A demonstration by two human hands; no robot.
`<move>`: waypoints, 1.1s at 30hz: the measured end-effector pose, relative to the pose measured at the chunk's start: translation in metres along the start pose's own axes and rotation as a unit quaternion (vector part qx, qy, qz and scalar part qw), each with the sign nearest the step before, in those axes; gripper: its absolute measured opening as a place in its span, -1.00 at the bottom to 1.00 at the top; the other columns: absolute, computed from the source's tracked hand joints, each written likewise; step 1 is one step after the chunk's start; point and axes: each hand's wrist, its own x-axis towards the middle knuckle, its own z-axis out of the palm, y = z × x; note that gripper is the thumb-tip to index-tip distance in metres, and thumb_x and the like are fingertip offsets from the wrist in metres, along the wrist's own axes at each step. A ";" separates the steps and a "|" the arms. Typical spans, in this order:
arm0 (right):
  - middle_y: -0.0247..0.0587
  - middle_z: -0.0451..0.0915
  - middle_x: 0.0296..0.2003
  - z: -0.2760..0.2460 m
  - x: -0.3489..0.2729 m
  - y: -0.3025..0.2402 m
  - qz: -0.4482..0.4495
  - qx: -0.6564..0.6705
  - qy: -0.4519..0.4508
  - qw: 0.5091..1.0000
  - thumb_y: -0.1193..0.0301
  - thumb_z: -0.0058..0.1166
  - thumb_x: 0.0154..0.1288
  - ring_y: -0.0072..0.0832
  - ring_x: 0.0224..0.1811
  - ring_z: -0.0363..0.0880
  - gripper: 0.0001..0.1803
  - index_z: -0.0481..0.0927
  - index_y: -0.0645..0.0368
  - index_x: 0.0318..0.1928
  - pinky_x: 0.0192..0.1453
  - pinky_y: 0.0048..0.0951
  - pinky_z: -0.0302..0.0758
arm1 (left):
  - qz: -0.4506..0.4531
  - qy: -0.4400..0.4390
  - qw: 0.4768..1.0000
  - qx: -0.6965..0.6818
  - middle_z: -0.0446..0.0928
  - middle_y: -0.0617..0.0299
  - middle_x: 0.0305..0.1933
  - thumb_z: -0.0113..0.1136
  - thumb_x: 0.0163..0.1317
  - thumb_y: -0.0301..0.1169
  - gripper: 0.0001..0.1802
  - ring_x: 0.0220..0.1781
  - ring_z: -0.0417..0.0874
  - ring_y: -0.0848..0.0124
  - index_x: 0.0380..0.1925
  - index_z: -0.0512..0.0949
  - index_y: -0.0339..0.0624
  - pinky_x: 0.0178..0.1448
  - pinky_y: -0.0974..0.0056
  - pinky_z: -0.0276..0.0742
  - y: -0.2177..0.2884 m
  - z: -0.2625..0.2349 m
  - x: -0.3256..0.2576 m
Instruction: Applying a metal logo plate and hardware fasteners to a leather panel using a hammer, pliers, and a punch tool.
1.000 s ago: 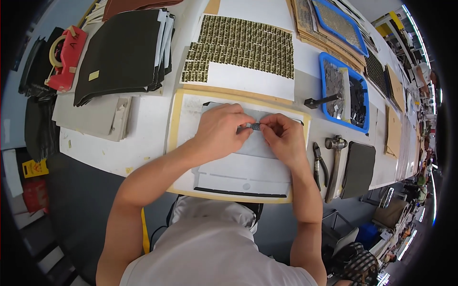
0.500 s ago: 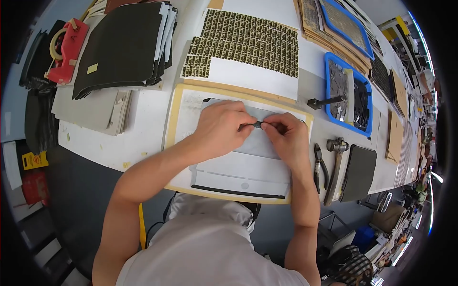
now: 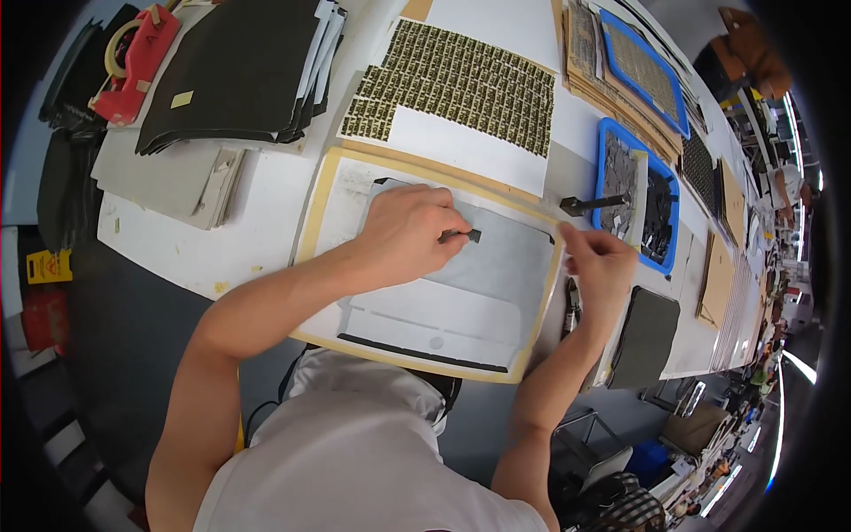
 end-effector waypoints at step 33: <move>-0.23 0.69 -0.22 0.074 -0.036 0.000 -0.362 -0.008 -0.132 0.923 0.49 0.25 0.40 -0.49 -0.43 0.61 -0.88 0.64 0.26 -0.12 -0.32 -0.48 0.51 | 0.026 0.021 0.999 -0.002 0.63 0.19 -0.40 0.36 0.02 -0.39 -0.77 -0.21 0.68 0.14 -0.27 0.69 -0.15 -0.05 0.04 0.57 -0.003 0.003 -0.005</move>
